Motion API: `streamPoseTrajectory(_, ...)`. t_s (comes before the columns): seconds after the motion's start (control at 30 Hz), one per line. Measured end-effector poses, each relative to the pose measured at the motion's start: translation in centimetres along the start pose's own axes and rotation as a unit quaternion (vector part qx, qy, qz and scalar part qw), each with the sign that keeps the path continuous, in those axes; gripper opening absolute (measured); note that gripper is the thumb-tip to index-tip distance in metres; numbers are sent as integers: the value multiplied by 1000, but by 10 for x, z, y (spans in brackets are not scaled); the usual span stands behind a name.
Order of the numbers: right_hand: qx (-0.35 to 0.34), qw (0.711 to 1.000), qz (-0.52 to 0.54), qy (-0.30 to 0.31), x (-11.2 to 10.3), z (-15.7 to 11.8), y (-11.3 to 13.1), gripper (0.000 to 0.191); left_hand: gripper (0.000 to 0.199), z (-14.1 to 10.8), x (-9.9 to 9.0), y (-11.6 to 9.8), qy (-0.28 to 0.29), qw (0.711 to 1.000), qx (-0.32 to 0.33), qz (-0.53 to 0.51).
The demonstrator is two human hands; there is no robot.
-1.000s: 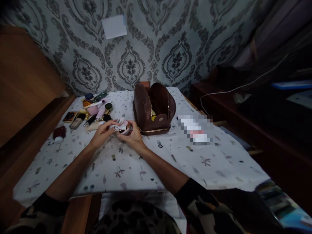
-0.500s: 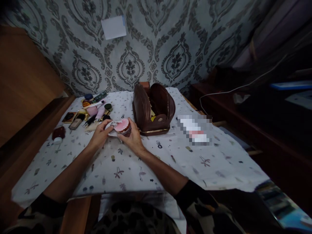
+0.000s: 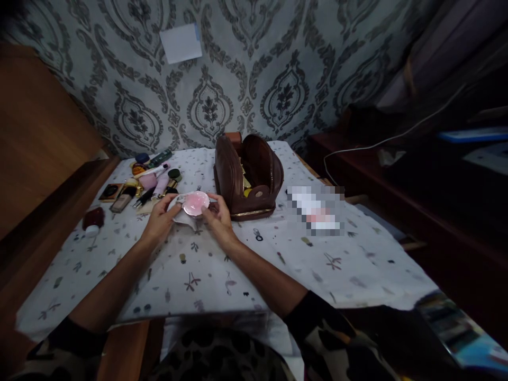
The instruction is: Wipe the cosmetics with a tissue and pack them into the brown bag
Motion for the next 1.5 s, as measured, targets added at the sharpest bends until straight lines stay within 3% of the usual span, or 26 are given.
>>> streamPoseTrajectory(0.17,-45,998,36,-2,1,2,2,57,39,-6,10,1,6,985,-114,-131)
streamPoseTrajectory(0.3,-43,999,-12,7,-3,2,3,57,44,-7,10,4,-6,973,-157,-172)
streamPoseTrajectory(0.6,-62,994,-95,-2,-2,2,8,56,44,-8,12,-13,-2,983,-78,-166)
streamPoseTrajectory(0.7,-51,992,-116,-6,-3,4,6,58,46,-10,11,-17,1,982,-78,-170)
streamPoseTrajectory(0.9,-20,997,-58,37,0,5,0,74,58,-11,12,-10,29,983,-85,-158)
streamPoseTrajectory(1.07,-31,994,-31,97,6,1,2,67,58,-11,14,-8,23,990,-74,-121)
streamPoseTrajectory(1.17,-36,994,-62,80,6,-2,6,77,63,-15,17,-8,36,989,-83,-114)
streamPoseTrajectory(1.23,-51,993,-82,63,6,-5,11,77,63,-19,19,-10,40,986,-100,-127)
streamPoseTrajectory(1.33,-68,993,-67,75,5,-9,27,61,57,-23,20,-15,20,979,-132,-155)
streamPoseTrajectory(1.4,-87,992,-58,76,0,-9,46,47,56,-23,20,-20,-9,975,-145,-166)
streamPoseTrajectory(1.5,-154,983,-94,31,-18,1,88,41,60,-20,18,-25,-52,972,-149,-173)
Point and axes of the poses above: each hand's wrist, its own z-axis towards the middle knuckle, its own x-axis out of the palm, y = z × x, the point moved 2 cm from there along z, towards the middle knuckle, and after that the axes turned 6 degrees about -z, right-handed, at the moved point
